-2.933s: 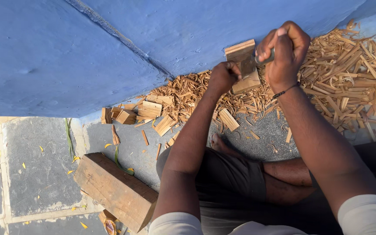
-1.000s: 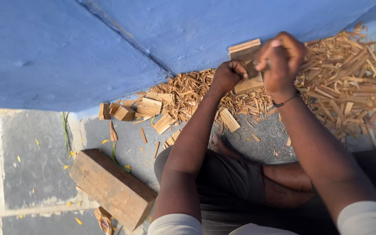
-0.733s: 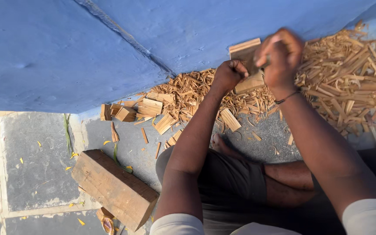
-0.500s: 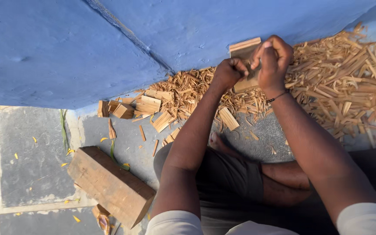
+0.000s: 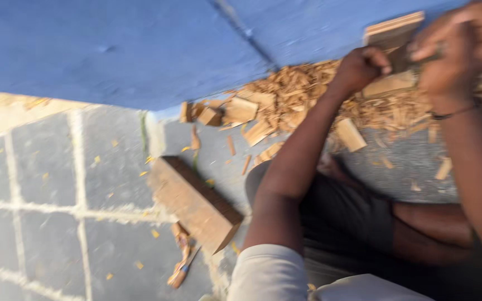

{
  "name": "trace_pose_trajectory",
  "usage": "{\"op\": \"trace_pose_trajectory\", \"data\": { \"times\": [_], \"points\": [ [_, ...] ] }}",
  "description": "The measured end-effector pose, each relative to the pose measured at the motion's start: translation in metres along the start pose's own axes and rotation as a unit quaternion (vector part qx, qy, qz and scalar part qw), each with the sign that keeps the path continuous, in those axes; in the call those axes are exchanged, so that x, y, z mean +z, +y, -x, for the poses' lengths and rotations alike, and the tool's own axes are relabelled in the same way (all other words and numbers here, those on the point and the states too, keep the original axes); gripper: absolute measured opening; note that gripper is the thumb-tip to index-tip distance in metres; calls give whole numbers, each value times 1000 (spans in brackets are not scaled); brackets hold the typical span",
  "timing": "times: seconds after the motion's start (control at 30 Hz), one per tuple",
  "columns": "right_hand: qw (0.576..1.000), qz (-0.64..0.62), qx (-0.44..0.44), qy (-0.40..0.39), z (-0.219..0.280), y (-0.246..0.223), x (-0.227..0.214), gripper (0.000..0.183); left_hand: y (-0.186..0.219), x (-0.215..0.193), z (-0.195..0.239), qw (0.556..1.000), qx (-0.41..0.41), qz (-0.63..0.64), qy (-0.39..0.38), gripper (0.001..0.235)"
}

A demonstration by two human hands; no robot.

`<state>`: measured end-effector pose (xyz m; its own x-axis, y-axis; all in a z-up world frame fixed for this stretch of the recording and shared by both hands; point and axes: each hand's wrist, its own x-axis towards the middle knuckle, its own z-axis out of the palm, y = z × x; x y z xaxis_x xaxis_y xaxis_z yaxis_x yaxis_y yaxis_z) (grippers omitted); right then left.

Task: The person sits on a tiled floor and carves a small rectangular block of wood using a chisel and a wooden mallet. They repeatedly strike the chisel to remove wood shavings, occasionally adjusting the wood's position against a blue wall.

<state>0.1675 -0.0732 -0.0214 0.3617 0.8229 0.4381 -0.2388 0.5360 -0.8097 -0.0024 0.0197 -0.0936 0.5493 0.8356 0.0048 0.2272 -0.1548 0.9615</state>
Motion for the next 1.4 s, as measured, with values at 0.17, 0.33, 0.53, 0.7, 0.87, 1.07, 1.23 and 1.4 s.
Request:
{"op": "trace_pose_trajectory", "data": {
  "times": [0.17, 0.33, 0.53, 0.7, 0.87, 1.07, 1.23, 1.4],
  "points": [
    [985, 158, 60, -36, 0, 13, -16, 31, -26, 19, -17, 997, 9, -71, 20, 12],
    [977, 134, 167, 0, 57, 55, 22, 27, -16, 29, -10, 986, -26, -161, 36, 35],
    [945, 104, 309, 12, 19, -53, -6, 30, 12, 29, -5, 966, 10, -258, 0, 10],
    [873, 72, 482, 25, 43, -136, -61, 38, 48, 3, 17, 949, 10, -311, 43, 14],
    [818, 76, 570, -23, 56, -120, -77, 31, 96, -13, 54, 937, 31, -343, 56, 18],
    [850, 208, 483, 30, 87, -117, -62, 31, 119, -18, 81, 934, -27, -352, 58, 12],
    [906, 316, 258, 112, 113, -167, -30, 37, 121, -12, 87, 925, -3, -376, 55, 14],
    [948, 215, 222, 74, 135, -177, -14, 49, 98, 13, 83, 902, -22, -432, 8, 15]
  ]
}}
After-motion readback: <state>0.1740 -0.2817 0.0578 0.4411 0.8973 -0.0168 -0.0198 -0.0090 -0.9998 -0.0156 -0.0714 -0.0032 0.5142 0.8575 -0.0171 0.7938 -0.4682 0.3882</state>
